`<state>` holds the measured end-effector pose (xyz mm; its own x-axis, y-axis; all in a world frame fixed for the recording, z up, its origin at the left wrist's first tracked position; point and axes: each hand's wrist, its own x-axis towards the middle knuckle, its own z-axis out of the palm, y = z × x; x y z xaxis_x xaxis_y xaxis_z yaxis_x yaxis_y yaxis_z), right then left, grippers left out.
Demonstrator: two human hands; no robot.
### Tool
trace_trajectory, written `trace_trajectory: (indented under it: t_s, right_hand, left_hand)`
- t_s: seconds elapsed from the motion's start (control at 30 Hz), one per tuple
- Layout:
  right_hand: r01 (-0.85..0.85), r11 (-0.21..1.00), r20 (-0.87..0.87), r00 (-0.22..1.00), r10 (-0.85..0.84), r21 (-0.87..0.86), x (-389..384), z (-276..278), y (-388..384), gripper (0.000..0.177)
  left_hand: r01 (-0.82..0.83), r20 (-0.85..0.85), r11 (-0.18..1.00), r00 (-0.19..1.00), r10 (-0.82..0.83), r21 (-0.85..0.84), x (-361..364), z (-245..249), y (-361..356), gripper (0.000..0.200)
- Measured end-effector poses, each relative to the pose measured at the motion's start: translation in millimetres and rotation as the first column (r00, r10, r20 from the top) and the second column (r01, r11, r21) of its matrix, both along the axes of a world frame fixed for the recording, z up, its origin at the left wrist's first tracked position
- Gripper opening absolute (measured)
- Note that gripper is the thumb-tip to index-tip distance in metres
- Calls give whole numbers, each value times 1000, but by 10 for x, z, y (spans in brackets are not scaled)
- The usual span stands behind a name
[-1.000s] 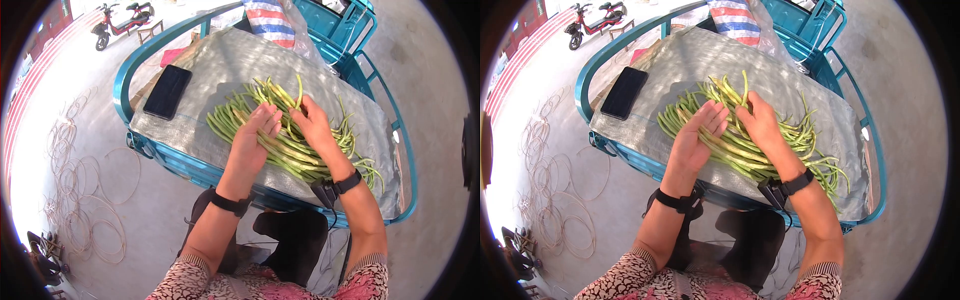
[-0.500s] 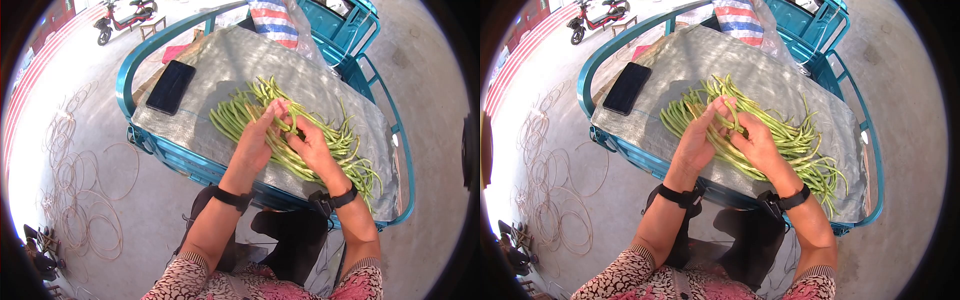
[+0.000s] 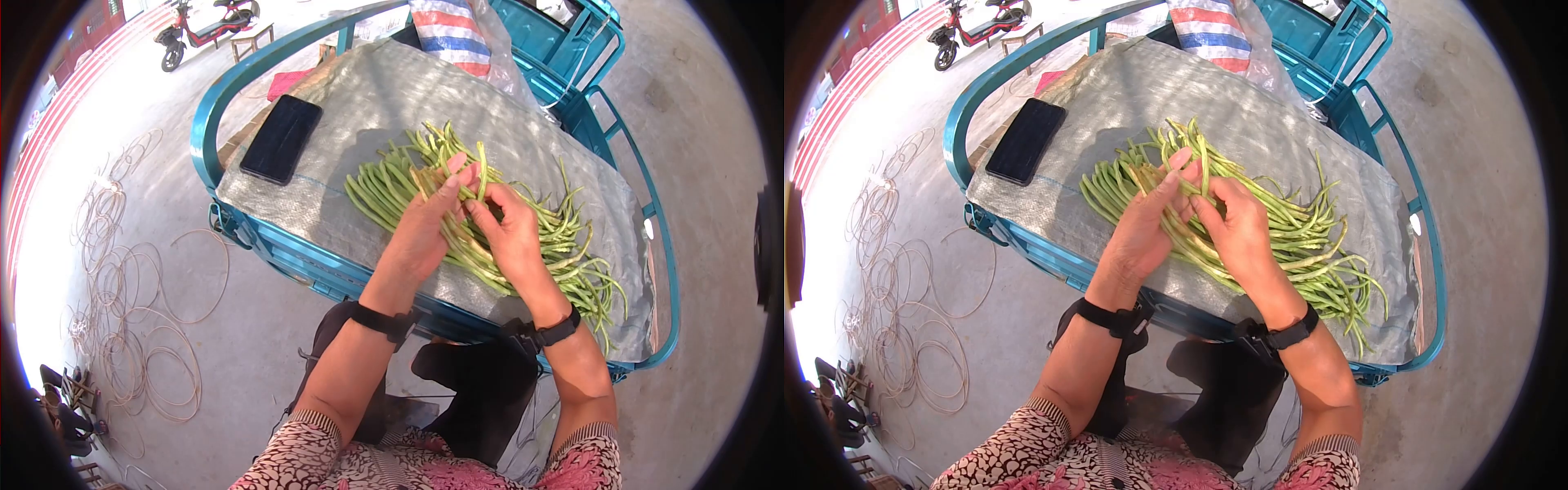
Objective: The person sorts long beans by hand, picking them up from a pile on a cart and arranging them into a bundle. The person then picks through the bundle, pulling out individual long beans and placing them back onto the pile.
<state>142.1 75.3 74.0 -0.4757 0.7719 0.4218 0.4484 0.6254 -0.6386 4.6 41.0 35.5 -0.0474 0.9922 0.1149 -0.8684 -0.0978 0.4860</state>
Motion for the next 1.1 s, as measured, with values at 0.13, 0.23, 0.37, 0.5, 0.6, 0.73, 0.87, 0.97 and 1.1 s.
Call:
trace_trajectory:
  t_s: [0.13, 0.23, 0.37, 0.5, 0.6, 0.73, 0.87, 0.97, 1.1]
  right_hand:
    - [-18, 1000, -8, 1000, 18, -2, -13, -21, -8, 16]
    - [-45, 999, -67, 997, 44, -10, -26, -22, -28, 19]
    - [-60, 998, -83, 995, 59, -6, 4, -104, 29, 20]
    - [-69, 998, 6, 998, 69, 14, -1, -47, 8, 23]
    - [-152, 978, -65, 987, 144, -145, 54, -56, 49, 31]
    - [-239, 950, -6, 970, 243, -202, 65, 105, -35, 40]
    - [-199, 926, -89, 980, 179, -320, 63, 78, -47, 35]
    - [-214, 885, -176, 972, 153, -414, 68, 74, -27, 31]
    - [-183, 894, -156, 979, 129, -409, 60, 83, -31, 29]
  left_hand:
    - [-4, -16, 1000, 1000, 4, -14, 8, 13, -1, 45]
    - [9, -47, 1000, 999, -10, -15, 7, 26, -12, 42]
    - [15, -38, 1000, 999, -15, 8, 34, -9, 16, 39]
    - [2, -78, 1000, 997, 1, 31, 22, -21, 12, 37]
    - [-6, -65, 1000, 998, 6, 5, 29, 4, 10, 36]
    - [8, -75, 998, 997, -4, 59, 7, -13, 14, 37]
    - [4, -81, 995, 997, 3, 98, 32, -73, 64, 41]
    - [-2, -88, 995, 996, 11, 102, 70, -61, 59, 43]
    - [7, -103, 998, 995, -1, 60, 108, -65, 47, 44]
